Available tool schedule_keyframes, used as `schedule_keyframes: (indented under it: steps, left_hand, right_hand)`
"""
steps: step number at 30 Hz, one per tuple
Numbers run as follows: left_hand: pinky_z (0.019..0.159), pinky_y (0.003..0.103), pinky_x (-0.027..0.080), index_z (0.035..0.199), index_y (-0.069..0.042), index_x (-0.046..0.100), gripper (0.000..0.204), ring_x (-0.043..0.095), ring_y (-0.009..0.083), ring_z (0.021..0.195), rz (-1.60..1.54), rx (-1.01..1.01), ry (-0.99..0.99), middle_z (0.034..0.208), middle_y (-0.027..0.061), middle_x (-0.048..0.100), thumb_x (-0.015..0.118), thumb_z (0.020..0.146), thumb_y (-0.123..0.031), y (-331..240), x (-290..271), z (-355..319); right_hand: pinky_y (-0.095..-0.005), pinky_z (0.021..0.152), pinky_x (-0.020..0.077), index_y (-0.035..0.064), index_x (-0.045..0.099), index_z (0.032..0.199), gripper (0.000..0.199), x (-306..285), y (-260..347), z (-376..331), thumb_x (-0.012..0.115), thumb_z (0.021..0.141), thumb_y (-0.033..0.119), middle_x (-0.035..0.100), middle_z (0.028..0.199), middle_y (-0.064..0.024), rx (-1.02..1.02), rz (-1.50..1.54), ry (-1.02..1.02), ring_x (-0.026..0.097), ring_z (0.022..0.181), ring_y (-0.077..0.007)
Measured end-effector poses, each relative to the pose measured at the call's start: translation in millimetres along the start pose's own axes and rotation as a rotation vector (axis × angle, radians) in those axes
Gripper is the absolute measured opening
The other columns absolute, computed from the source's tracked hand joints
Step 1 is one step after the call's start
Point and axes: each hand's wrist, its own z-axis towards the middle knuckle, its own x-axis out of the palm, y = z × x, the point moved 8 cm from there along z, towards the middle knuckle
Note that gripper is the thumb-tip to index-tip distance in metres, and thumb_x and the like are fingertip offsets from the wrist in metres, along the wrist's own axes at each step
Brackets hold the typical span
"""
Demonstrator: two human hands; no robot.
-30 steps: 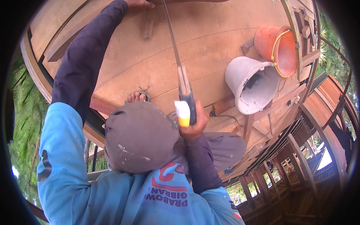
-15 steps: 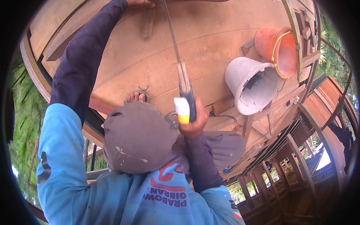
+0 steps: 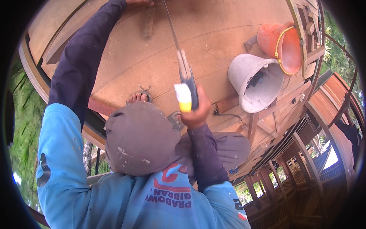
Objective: The person measures and marks a wooden plank with a pencil and square, then saws it to size using a hand saw. They fit the cut plank into a curved wooden frame on an elevated outdoor deck.
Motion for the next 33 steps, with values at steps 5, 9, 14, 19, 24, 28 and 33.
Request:
schedule_keyframes:
  steps: [5,9,14,19,24,28,33]
  left_hand:
    - [0.087,0.044,0.056,0.118,0.005,0.069,0.070,0.071,0.0355,0.102,0.182,0.041,-0.177,0.111,0.0265,0.072,0.091,0.064,-0.034,15,19,13]
    - [0.085,0.044,0.056,0.111,0.004,0.071,0.064,0.071,0.0354,0.099,0.127,-0.031,-0.084,0.106,0.0257,0.073,0.092,0.062,-0.033,17,-4,8]
    - [0.087,0.045,0.055,0.109,0.003,0.072,0.061,0.071,0.0356,0.100,0.025,-0.077,-0.026,0.103,0.0262,0.073,0.091,0.063,-0.032,13,-3,2]
    - [0.086,0.044,0.056,0.112,0.002,0.070,0.063,0.071,0.0350,0.097,0.109,-0.014,-0.067,0.102,0.0248,0.073,0.091,0.064,-0.034,-2,10,6]
    - [0.086,0.043,0.056,0.113,0.004,0.070,0.066,0.072,0.0364,0.095,0.111,-0.022,-0.069,0.101,0.0243,0.074,0.090,0.064,-0.034,12,-14,0]
    - [0.088,0.043,0.056,0.117,0.004,0.068,0.068,0.071,0.0359,0.101,0.192,-0.026,-0.069,0.108,0.0251,0.073,0.090,0.064,-0.032,31,2,8]
    - [0.091,0.043,0.055,0.118,0.006,0.067,0.071,0.068,0.0367,0.108,0.134,-0.034,-0.091,0.115,0.0274,0.070,0.090,0.064,-0.033,-14,7,0]
  right_hand:
    - [-0.0375,0.054,0.0437,0.0016,0.053,0.087,0.026,60,17,113,0.073,0.087,0.019,0.053,0.066,-0.0149,-0.076,0.068,-0.099,0.054,0.059,-0.0206]
    - [-0.0340,0.061,0.0502,0.0028,0.064,0.096,0.021,13,10,1,0.076,0.086,0.018,0.064,0.072,-0.0122,-0.066,0.011,-0.001,0.065,0.067,-0.0181]
    - [-0.0318,0.062,0.0519,0.0002,0.066,0.099,0.022,-1,0,-16,0.075,0.083,0.013,0.066,0.073,-0.0090,-0.070,-0.038,0.012,0.066,0.066,-0.0159]
    - [-0.0359,0.058,0.0464,0.0026,0.056,0.086,0.019,61,27,129,0.071,0.083,0.013,0.056,0.067,-0.0136,-0.133,0.029,-0.147,0.056,0.060,-0.0198]
    - [-0.0322,0.065,0.0524,-0.0007,0.067,0.101,0.023,8,12,-11,0.076,0.084,0.012,0.070,0.079,-0.0120,-0.022,0.050,0.018,0.068,0.070,-0.0186]
    - [-0.0307,0.066,0.0531,-0.0010,0.069,0.106,0.027,-9,-1,-40,0.077,0.084,0.012,0.071,0.081,-0.0092,0.064,0.028,0.089,0.068,0.070,-0.0175]
    - [-0.0374,0.059,0.0468,0.0019,0.059,0.093,0.017,57,17,119,0.069,0.082,0.011,0.058,0.072,-0.0143,-0.146,0.033,-0.100,0.057,0.061,-0.0256]
